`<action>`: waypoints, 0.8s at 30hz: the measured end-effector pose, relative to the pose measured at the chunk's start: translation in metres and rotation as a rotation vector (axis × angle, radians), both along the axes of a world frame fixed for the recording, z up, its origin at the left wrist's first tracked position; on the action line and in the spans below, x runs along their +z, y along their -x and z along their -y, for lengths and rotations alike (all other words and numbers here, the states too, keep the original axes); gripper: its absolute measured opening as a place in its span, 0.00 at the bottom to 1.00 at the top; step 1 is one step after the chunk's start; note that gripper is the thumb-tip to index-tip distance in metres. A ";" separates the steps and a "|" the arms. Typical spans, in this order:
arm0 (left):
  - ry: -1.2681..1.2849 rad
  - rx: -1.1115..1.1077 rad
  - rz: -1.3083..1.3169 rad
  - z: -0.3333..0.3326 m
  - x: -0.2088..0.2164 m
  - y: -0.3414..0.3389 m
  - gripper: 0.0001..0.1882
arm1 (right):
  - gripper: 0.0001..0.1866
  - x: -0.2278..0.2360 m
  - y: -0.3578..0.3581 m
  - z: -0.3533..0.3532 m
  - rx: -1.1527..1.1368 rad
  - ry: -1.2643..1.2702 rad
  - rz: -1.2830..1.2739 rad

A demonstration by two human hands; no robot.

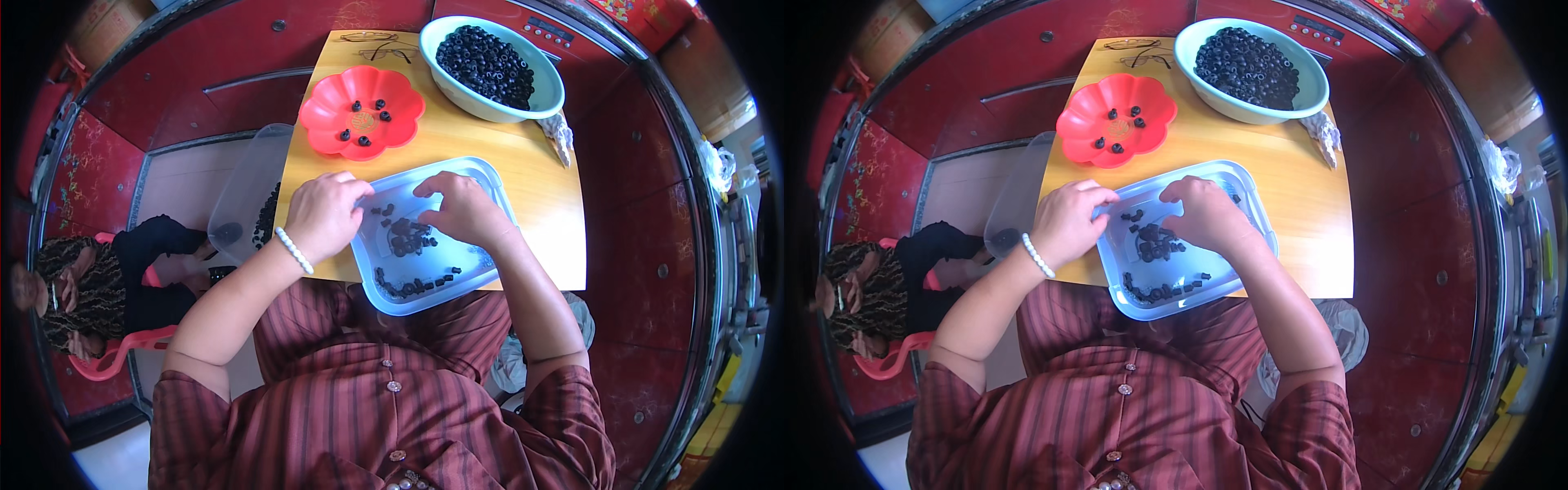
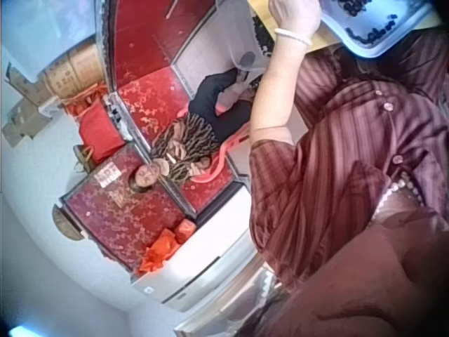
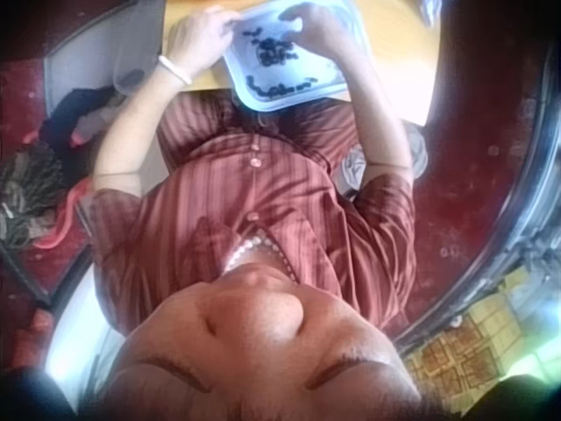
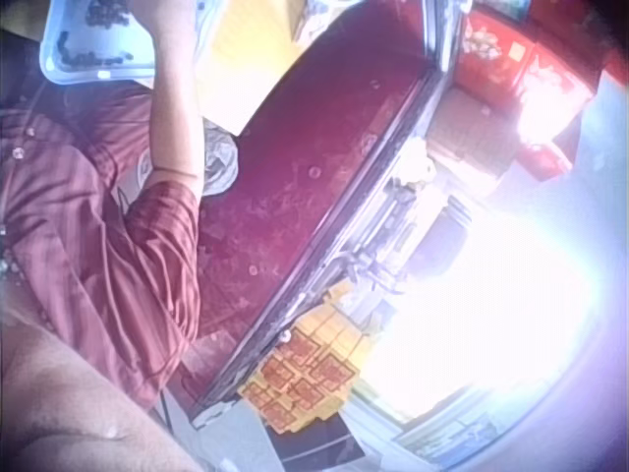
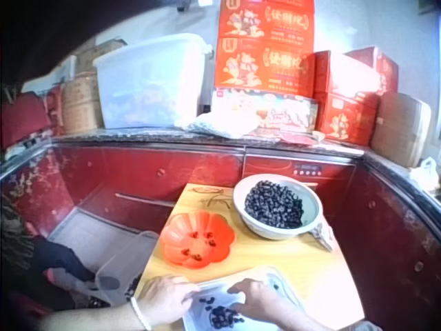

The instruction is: The person sorts through small black plastic parts by hand, taking them from a white container and placing some into a red bowl and others into a blue bowl.

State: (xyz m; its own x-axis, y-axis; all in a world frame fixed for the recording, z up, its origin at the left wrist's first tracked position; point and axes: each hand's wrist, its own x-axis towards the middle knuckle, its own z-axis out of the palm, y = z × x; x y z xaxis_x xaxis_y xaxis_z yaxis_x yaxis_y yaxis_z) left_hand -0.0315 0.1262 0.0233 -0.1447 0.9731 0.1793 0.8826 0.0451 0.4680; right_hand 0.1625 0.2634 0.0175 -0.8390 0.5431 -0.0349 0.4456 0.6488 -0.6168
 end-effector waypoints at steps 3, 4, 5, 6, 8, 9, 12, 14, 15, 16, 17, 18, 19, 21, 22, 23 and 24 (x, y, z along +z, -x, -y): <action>0.017 -0.064 -0.352 -0.001 -0.010 -0.009 0.13 | 0.16 -0.004 0.017 0.010 -0.026 -0.107 0.021; 0.019 -0.063 -0.353 -0.003 -0.014 -0.012 0.13 | 0.16 -0.005 0.024 0.016 -0.050 -0.158 0.047; 0.002 -0.067 -0.362 -0.005 -0.022 -0.013 0.12 | 0.12 -0.006 0.030 0.025 -0.060 -0.193 0.030; -0.015 -0.071 -0.370 -0.006 -0.029 -0.014 0.12 | 0.12 -0.014 0.035 0.028 -0.057 -0.193 0.028; -0.026 -0.078 -0.368 -0.012 -0.036 -0.015 0.11 | 0.08 -0.036 0.044 0.031 0.044 -0.383 0.030; -0.025 -0.076 -0.358 -0.014 -0.037 -0.015 0.10 | 0.06 -0.039 0.045 0.034 0.005 -0.361 -0.018; -0.067 -0.066 -0.308 -0.017 -0.039 -0.013 0.08 | 0.06 -0.040 0.050 0.036 -0.125 -0.288 -0.026; -0.111 -0.060 -0.268 -0.018 -0.037 -0.012 0.07 | 0.06 -0.041 0.049 0.033 -0.133 -0.210 -0.081; -0.138 -0.037 -0.167 -0.019 -0.035 -0.012 0.06 | 0.07 -0.041 0.047 0.031 -0.140 -0.132 -0.135; -0.163 -0.013 -0.064 -0.018 -0.032 -0.013 0.06 | 0.07 -0.040 0.045 0.030 -0.141 -0.130 -0.134; -0.162 -0.013 -0.063 -0.018 -0.030 -0.014 0.06 | 0.07 -0.038 0.042 0.029 -0.154 -0.045 -0.191; -0.152 -0.016 -0.002 -0.018 -0.027 -0.015 0.07 | 0.08 -0.035 0.038 0.027 -0.167 0.040 -0.249; -0.143 -0.015 0.058 -0.018 -0.025 -0.015 0.08 | 0.08 -0.030 0.032 0.025 -0.163 0.041 -0.249; -0.126 -0.013 0.111 -0.016 -0.024 -0.008 0.09 | 0.09 -0.021 0.019 0.019 -0.195 0.345 -0.204; -0.108 -0.018 0.163 -0.015 -0.022 -0.005 0.11 | 0.09 -0.017 0.012 0.016 -0.196 0.346 -0.201; 0.058 -0.039 0.058 -0.010 -0.010 -0.001 0.15 | 0.08 -0.013 0.006 0.013 -0.192 0.243 -0.209; 0.059 -0.038 0.061 -0.008 -0.012 0.000 0.15 | 0.08 -0.011 0.000 0.010 -0.187 0.140 -0.217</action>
